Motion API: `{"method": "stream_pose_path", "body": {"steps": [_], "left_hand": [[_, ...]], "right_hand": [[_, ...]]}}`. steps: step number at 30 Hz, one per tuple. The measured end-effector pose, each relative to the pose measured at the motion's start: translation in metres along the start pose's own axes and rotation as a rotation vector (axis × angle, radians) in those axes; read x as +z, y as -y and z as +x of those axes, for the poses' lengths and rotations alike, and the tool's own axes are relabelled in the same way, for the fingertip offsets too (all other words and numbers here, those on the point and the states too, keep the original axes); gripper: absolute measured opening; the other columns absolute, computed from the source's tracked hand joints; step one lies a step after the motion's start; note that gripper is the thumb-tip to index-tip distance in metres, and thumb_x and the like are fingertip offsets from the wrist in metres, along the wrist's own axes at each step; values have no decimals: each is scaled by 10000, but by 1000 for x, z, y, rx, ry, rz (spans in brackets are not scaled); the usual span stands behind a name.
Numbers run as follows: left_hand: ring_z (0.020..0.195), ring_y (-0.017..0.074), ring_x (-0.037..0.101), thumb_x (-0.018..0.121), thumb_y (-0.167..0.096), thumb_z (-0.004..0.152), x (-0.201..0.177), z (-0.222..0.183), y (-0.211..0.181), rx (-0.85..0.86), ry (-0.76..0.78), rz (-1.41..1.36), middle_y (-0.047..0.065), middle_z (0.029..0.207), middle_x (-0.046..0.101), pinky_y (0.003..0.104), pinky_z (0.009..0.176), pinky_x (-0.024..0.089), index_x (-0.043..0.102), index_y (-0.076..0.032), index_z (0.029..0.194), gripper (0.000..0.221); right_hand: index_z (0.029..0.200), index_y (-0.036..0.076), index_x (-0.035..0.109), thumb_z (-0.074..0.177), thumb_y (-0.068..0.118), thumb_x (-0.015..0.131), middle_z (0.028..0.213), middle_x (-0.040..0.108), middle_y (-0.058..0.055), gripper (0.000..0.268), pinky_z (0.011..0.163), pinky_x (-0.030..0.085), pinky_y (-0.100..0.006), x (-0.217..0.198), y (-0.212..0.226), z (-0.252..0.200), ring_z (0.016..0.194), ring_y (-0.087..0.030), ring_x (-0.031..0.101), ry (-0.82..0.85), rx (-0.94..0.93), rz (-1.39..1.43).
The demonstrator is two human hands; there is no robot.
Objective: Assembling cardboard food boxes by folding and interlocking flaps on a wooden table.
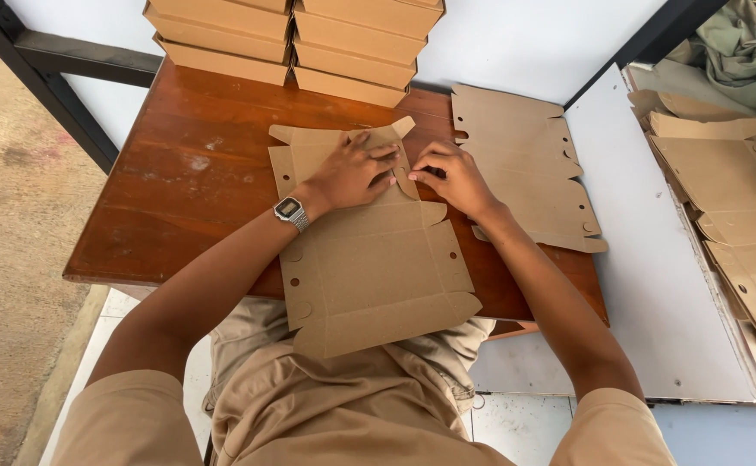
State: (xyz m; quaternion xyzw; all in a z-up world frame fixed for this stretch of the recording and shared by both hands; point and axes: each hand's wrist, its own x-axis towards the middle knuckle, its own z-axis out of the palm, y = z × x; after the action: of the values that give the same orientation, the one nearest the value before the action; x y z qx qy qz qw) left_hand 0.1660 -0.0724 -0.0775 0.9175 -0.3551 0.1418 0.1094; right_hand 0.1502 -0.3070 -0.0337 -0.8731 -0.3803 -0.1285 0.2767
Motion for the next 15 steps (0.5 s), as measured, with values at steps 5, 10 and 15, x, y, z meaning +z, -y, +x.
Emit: {"method": "stream_pose_path", "body": {"steps": [5, 10, 15], "left_hand": [[1337, 468, 479, 480, -448, 1008, -1, 0, 2, 15, -10, 5, -6, 1457, 596, 563, 968, 419, 664, -242, 1359, 446], [1352, 464, 456, 482, -441, 1006, -3, -3, 1, 14, -7, -22, 2, 1454, 598, 567, 989, 396, 665, -223, 1360, 454], [1376, 457, 419, 477, -437, 1019, -5, -4, -1, -2, 3, -44, 5, 1467, 582, 572, 1011, 377, 667, -216, 1357, 447]], "right_hand": [[942, 51, 737, 919, 58, 772, 1006, 706, -115, 43, 839, 531, -474, -9, 3, -8, 995, -367, 654, 42, -29, 29], [973, 32, 742, 906, 59, 779, 1046, 704, -165, 81, 869, 514, -525, -20, 16, -11, 1018, -412, 642, 91, -44, 67], [1005, 51, 765, 902, 130, 798, 1100, 704, -152, 133, 911, 509, -522, -22, 8, -14, 1062, -403, 638, 164, -22, 41]]}}
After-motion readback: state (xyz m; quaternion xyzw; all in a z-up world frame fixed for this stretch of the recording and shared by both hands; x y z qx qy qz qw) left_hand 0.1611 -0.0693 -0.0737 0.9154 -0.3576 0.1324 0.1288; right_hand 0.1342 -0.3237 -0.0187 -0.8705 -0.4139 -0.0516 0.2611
